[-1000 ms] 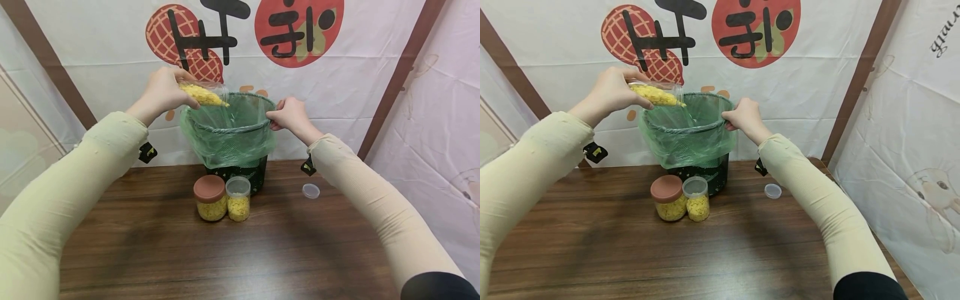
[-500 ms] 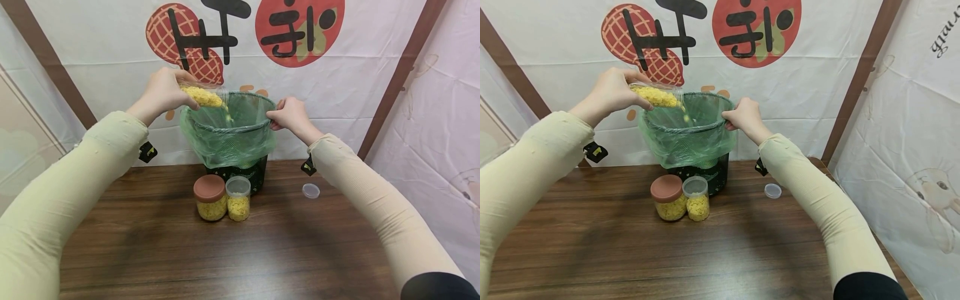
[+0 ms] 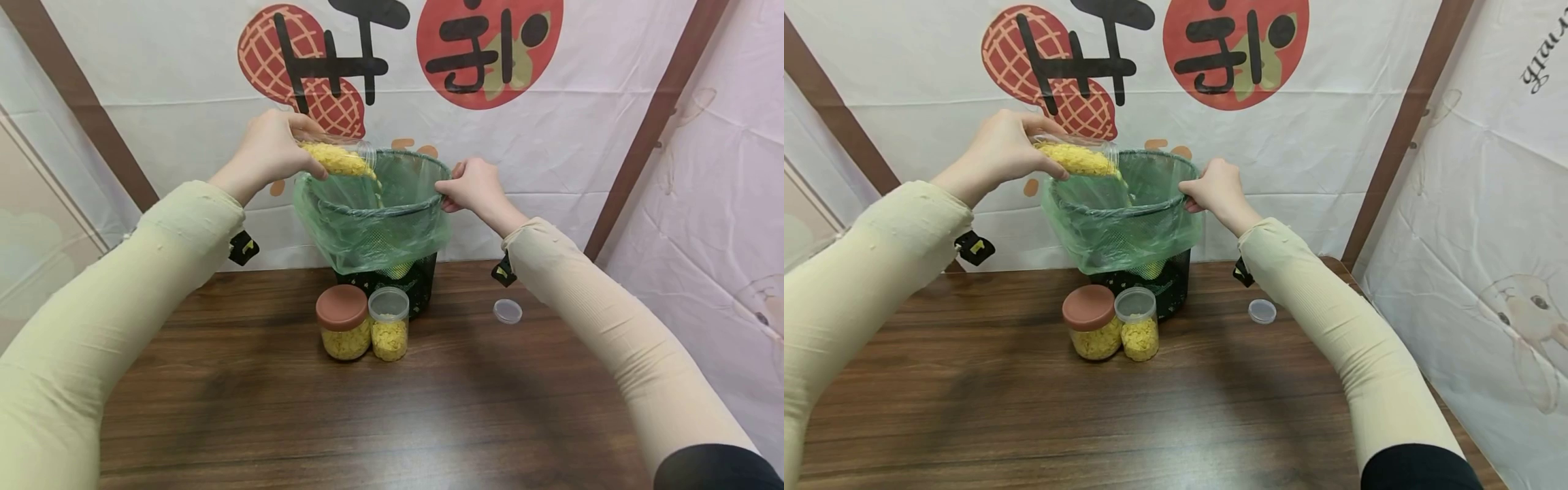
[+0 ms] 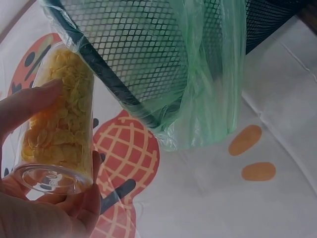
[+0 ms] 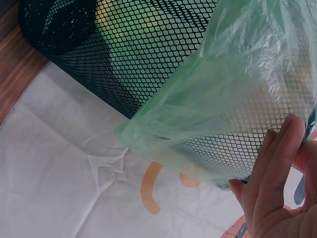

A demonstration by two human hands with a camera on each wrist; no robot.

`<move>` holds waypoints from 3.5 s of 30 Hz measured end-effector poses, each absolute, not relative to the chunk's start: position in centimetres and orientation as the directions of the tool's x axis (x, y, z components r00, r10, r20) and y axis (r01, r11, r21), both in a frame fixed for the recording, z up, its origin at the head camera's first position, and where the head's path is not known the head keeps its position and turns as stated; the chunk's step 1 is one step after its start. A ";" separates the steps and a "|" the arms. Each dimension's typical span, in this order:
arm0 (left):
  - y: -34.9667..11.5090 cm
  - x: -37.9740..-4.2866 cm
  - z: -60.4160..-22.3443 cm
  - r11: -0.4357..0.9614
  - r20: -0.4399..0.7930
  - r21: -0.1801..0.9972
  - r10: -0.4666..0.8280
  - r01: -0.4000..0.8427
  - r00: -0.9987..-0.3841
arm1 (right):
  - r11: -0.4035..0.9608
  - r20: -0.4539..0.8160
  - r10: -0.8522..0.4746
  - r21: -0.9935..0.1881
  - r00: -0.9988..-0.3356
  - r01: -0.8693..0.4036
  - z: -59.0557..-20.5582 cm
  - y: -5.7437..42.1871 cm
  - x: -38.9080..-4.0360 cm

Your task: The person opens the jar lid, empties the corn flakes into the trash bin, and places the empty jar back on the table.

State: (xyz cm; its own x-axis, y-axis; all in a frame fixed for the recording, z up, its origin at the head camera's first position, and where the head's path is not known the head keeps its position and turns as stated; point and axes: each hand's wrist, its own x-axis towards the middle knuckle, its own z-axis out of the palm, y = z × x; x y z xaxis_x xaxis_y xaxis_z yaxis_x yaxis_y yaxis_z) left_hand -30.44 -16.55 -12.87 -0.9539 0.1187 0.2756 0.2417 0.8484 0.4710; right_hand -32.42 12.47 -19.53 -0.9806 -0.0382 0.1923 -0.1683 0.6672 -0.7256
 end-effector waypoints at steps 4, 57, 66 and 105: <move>-16.5 -30.5 -12.9 0.846 0.272 0.475 0.121 0.242 -0.955 | 0.661 0.191 -0.039 -0.731 -0.981 -0.169 -19.6 12.5 -32.4; -16.0 -30.5 -12.8 0.861 0.291 0.429 0.155 0.274 -0.944 | 0.677 0.207 -0.037 -0.714 -0.978 -0.177 -19.6 12.4 -32.4; -16.1 -30.6 -13.1 0.842 0.299 0.452 0.167 0.294 -0.940 | 0.678 0.203 -0.032 -0.715 -0.979 -0.170 -19.6 12.4 -32.3; -15.8 -30.6 -14.5 0.796 0.351 0.519 0.135 0.313 -0.926 | 0.674 0.202 -0.031 -0.719 -0.979 -0.170 -19.8 12.3 -32.5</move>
State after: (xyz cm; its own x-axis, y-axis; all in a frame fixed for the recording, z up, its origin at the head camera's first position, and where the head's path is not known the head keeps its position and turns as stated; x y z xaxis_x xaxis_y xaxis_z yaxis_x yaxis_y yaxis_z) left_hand -30.60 -15.77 -14.53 -0.9265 0.1349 0.3513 0.3126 0.7955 0.5190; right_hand -32.54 12.32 -19.75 -0.9789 -0.0312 0.2018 -0.1697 0.6742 -0.7188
